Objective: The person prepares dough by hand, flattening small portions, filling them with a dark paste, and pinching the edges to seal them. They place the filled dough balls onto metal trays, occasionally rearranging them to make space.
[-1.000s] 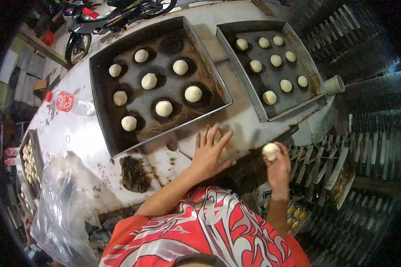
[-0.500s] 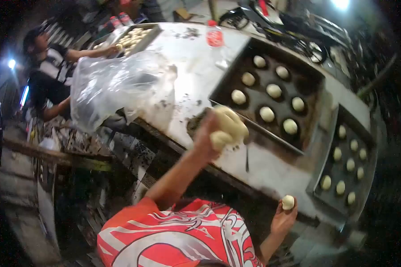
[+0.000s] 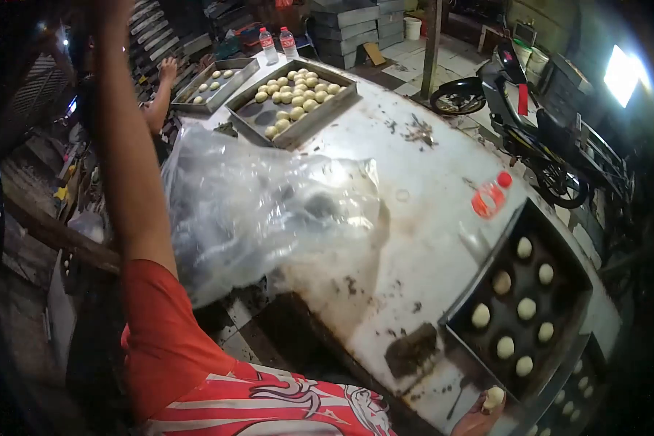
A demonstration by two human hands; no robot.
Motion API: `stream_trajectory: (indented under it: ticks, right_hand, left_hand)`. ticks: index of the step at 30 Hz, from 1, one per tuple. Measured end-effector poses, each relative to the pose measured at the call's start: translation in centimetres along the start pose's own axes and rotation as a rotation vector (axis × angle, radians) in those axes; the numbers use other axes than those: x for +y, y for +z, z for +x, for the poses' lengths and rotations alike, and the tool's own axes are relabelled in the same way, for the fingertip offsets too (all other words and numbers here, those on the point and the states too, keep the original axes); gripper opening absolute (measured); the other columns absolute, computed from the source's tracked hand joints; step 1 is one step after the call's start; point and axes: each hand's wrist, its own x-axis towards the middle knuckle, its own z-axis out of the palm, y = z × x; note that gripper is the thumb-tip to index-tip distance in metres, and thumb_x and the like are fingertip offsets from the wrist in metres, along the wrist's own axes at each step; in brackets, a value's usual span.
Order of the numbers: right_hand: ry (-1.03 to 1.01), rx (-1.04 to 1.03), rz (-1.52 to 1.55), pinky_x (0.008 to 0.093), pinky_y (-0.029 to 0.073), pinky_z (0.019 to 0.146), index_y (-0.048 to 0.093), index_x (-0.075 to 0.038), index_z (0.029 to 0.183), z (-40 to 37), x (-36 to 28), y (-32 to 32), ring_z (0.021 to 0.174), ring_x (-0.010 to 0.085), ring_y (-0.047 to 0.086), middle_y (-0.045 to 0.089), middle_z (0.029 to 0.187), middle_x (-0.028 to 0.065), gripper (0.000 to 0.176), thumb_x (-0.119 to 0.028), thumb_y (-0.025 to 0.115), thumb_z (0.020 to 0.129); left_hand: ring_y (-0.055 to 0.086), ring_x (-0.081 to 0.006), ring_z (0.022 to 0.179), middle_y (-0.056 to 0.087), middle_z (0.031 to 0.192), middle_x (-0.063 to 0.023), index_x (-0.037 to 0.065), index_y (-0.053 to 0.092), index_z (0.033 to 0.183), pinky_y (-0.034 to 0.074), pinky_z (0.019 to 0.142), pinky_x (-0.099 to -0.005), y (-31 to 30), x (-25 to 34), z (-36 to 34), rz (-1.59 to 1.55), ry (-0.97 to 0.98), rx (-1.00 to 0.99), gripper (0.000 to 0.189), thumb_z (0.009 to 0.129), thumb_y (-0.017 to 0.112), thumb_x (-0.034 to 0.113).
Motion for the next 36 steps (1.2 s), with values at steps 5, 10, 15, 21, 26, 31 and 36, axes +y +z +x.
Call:
stream_trajectory:
  ticks: [5,10,15,21,26,31,36]
  right_hand:
    - [-0.285,-0.110,-0.353,0.0375,0.046,0.084,0.043,0.001,0.126,-0.8,3.5,3.2,0.098,0.0267,0.054,0.055,0.113,0.0180,0.039,-0.019,0.043,0.093]
    - [-0.168,-0.035,-0.009,0.0288,0.046,0.090,0.046,0.000,0.119,0.0,1.7,-1.8,0.100,0.0193,0.053,0.053,0.111,0.0097,0.039,-0.028,0.049,0.093]
    - [-0.265,0.396,-0.458,0.0356,0.041,0.087,0.042,-0.010,0.124,-0.1,3.4,-9.4,0.102,0.0230,0.050,0.051,0.112,0.0092,0.041,-0.014,0.057,0.086]
    - [-0.898,0.466,-1.452,0.0439,0.035,0.094,0.044,-0.002,0.116,3.3,2.0,-18.7,0.112,0.0379,0.040,0.040,0.119,0.0195,0.051,0.005,0.062,0.069]
    - [-0.898,0.522,-1.777,0.0461,0.033,0.093,0.052,-0.008,0.111,7.5,-1.5,-18.2,0.105,0.0372,0.045,0.042,0.117,0.0177,0.043,-0.041,0.058,0.084]
    - [-0.850,0.021,-1.566,0.0434,0.036,0.088,0.057,-0.006,0.097,8.0,-0.4,-16.8,0.098,0.0314,0.048,0.052,0.102,0.0114,0.023,-0.023,0.061,0.082]
    - [-1.031,-0.346,-1.583,0.0401,0.038,0.081,0.056,-0.004,0.093,4.3,-4.5,-22.4,0.091,0.0299,0.049,0.052,0.093,0.0124,0.019,-0.009,0.064,0.076]
  left_hand:
    - [0.058,-0.0289,0.098,0.049,0.125,-0.0188,0.000,0.045,0.120,0.047,0.083,-0.0390,14.9,-17.6,-27.6,0.170,-0.025,-1.553,0.058,0.087,0.048,0.048]
    - [0.026,-0.0369,0.131,0.011,0.149,-0.0151,0.010,0.020,0.142,0.019,0.101,-0.0601,10.8,-17.9,-27.4,-0.328,-1.653,-0.939,0.100,0.072,0.030,0.082]
    - [0.045,-0.0230,0.119,0.036,0.140,-0.0108,0.007,0.023,0.140,0.036,0.096,-0.0367,13.7,-25.9,-17.7,-1.170,-0.768,-1.270,0.052,0.095,0.034,0.030]
    - [0.048,-0.0263,0.097,0.047,0.116,-0.0139,0.012,0.012,0.144,0.042,0.081,-0.0360,0.6,9.3,-5.8,-1.475,-0.833,-0.798,0.075,0.087,0.052,0.037]
    - [0.056,-0.0244,0.065,0.061,0.089,-0.0100,0.017,0.017,0.144,0.048,0.058,-0.0292,-12.5,27.6,-6.4,-1.409,-0.795,-0.731,0.083,0.080,0.066,0.038]
    - [0.043,-0.0422,0.118,0.039,0.130,-0.0279,0.000,0.029,0.136,0.039,0.095,-0.0480,-19.6,36.5,-12.4,-1.684,-0.704,-1.678,0.086,0.074,0.064,0.049]
    - [0.054,-0.0245,0.110,0.057,0.117,-0.0171,0.000,0.051,0.120,0.041,0.092,-0.0331,-31.2,46.8,-24.8,-1.076,-0.690,-1.991,0.043,0.083,0.062,0.020]
